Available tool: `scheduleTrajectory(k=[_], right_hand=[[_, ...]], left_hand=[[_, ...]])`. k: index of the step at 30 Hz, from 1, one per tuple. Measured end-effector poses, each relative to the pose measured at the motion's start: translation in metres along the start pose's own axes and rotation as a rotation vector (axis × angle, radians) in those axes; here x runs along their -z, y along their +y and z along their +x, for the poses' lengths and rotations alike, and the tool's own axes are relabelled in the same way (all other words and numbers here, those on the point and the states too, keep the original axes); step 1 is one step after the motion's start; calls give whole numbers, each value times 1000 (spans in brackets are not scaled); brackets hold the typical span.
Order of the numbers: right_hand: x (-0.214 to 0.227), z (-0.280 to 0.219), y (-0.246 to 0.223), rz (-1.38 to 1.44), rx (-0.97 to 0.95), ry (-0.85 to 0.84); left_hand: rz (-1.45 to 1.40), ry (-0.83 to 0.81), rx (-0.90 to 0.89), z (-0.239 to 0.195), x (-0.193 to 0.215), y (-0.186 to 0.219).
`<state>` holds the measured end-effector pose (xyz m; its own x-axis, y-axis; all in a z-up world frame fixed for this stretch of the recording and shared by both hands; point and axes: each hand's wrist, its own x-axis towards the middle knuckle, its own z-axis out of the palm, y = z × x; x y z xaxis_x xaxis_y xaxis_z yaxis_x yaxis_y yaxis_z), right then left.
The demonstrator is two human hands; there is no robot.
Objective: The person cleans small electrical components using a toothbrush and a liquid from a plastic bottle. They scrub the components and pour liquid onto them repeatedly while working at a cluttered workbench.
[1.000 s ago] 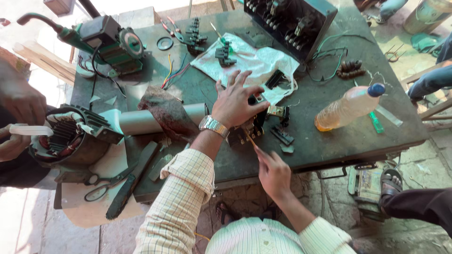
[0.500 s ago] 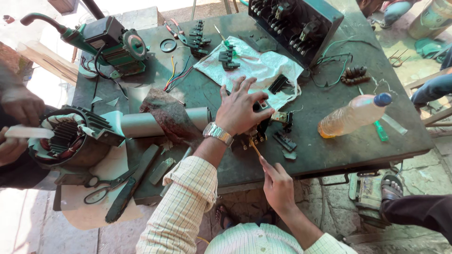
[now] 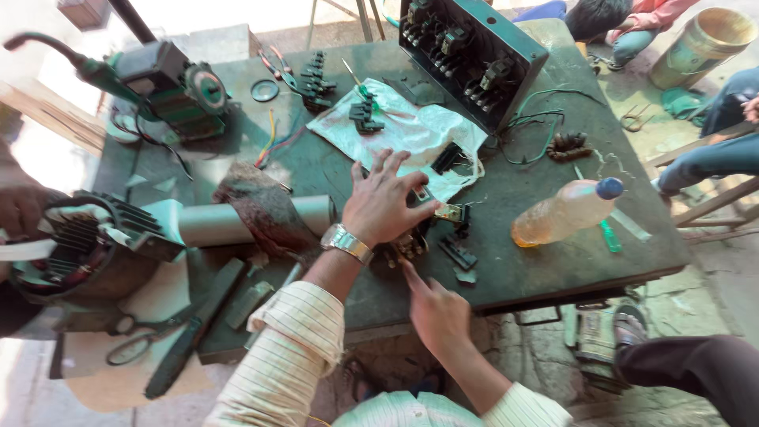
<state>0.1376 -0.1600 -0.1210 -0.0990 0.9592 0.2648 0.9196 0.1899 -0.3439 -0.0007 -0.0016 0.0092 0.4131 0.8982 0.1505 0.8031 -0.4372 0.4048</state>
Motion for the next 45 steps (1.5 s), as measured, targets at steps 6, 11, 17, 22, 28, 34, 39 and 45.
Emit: scheduleTrajectory(k=[6, 11, 17, 22, 28, 34, 39, 45], right_hand=[[3, 7, 2, 52, -2, 15], [-8, -1, 8, 130, 11, 24], [0, 8, 8, 85, 69, 110], [-1, 3, 9, 64, 48, -41], [-1, 5, 17, 56, 55, -51], [-9, 13, 31, 68, 134, -70], [8, 2, 49, 125, 192, -64], [7, 18, 42, 113, 222, -85]], left_hand=[[-6, -29, 22, 4, 7, 2], [-20, -48, 36, 2, 1, 0], [2, -41, 39, 5, 3, 0], [28, -45, 33, 0, -7, 2], [24, -76, 89, 4, 4, 9], [-10, -36, 157, 2, -1, 7], [30, -7, 143, 1, -12, 4], [42, 42, 114, 0, -15, 4]])
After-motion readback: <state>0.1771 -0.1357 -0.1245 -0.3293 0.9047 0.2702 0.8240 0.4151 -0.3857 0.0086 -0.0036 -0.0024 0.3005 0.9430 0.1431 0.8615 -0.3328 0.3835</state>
